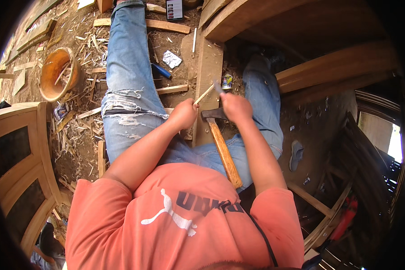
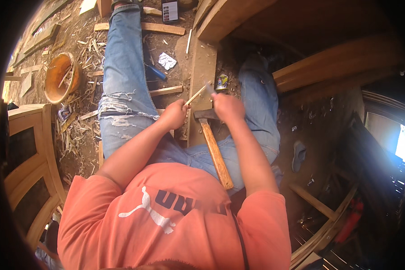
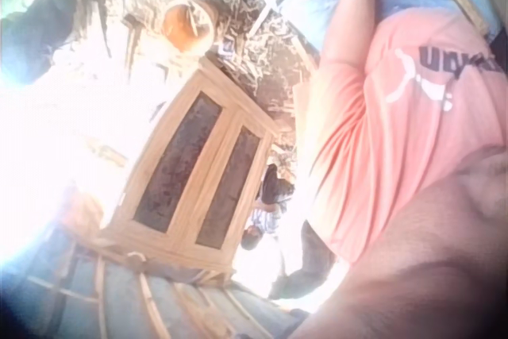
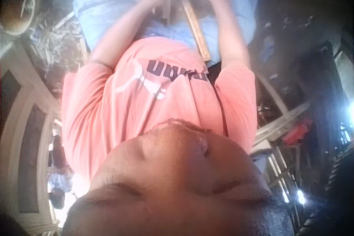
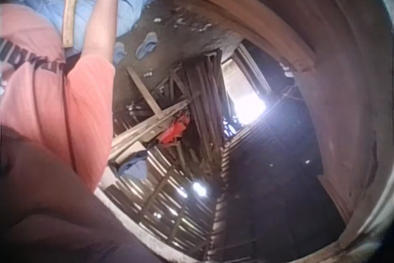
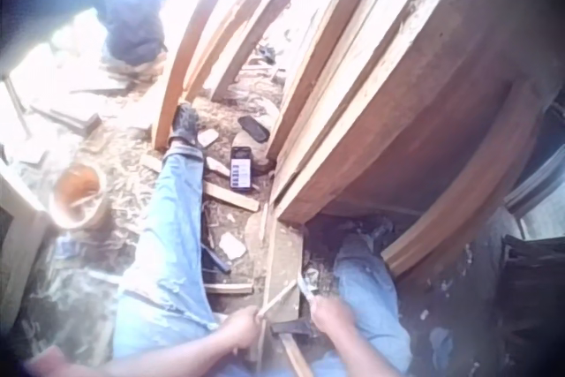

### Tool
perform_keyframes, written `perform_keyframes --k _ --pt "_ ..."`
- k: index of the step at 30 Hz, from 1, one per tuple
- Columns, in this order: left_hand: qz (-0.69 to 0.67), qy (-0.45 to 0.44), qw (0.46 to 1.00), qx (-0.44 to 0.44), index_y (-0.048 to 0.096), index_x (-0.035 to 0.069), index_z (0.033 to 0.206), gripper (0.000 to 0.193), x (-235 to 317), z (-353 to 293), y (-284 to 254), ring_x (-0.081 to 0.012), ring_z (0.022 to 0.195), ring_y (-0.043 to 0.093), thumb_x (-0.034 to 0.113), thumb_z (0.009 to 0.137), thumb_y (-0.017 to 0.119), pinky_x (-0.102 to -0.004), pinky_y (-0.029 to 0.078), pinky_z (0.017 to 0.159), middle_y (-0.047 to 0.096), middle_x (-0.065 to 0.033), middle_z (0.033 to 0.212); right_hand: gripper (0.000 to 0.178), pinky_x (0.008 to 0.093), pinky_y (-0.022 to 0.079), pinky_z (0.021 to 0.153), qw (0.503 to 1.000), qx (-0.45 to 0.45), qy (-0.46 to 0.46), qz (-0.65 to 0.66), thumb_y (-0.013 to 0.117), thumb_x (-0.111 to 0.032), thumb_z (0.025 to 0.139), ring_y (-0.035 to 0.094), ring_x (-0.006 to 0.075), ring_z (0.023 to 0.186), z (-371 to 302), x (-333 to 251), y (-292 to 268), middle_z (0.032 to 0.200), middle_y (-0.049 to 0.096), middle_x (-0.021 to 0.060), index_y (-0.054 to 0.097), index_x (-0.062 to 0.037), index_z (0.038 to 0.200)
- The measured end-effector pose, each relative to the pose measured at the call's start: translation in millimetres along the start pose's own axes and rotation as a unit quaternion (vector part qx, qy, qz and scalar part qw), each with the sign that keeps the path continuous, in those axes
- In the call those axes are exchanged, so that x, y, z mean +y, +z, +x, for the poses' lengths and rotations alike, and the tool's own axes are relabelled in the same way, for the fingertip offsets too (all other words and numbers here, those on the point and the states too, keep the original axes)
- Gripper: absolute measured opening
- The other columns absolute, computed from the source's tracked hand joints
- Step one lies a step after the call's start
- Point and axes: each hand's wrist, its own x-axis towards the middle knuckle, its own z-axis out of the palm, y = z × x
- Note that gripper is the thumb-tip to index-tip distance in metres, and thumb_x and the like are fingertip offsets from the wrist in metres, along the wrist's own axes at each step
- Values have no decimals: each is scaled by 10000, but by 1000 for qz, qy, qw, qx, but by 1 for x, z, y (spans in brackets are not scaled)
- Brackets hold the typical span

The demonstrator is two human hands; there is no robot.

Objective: The person sits on the ground and uses a hammer to drive nails into a wooden frame. They repeatedly position nails and strike them to secure the wood pieces together.

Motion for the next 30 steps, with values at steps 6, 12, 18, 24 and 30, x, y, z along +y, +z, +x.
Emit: perform_keyframes --k 6,12,18,24,30 --pt "27 15 1000 4 699 20 1194 311 1 -4 0 -473 1117 695 241 1107 498 -543 531 981 741 -289 1144 566 582 577 789 999 0 41 24 421 -511 1131 746 444 918 15 12 21 978 782 196 761 -95 952" --pt "31 20 999 21 701 22 1190 315 -6 0 1 -479 1112 692 255 1109 504 -558 530 970 740 -294 1130 584 590 574 771 995 -28 -97 8 385 -508 1142 743 438 891 3 -1 21 945 780 190 765 -102 964" --pt "42 44 998 24 703 21 1184 315 -4 5 0 -474 1100 698 255 1110 506 -557 532 966 741 -292 1135 544 583 587 829 990 -61 -129 -16 392 -506 1140 760 422 995 0 -23 11 1056 794 191 808 -159 1091" --pt "31 17 999 28 704 23 1171 311 2 -6 -2 -476 1093 699 256 1110 507 -551 537 965 743 -287 1128 584 579 587 859 998 -56 -39 15 377 -519 1141 759 414 1023 13 -18 6 1073 794 192 809 -133 1070" --pt "30 38 998 27 699 20 1176 309 -1 -1 0 -478 1087 699 250 1108 504 -548 540 961 744 -287 1121 567 581 589 834 998 -50 23 17 403 -525 1135 771 405 971 30 5 11 1030 801 182 824 -152 1069"
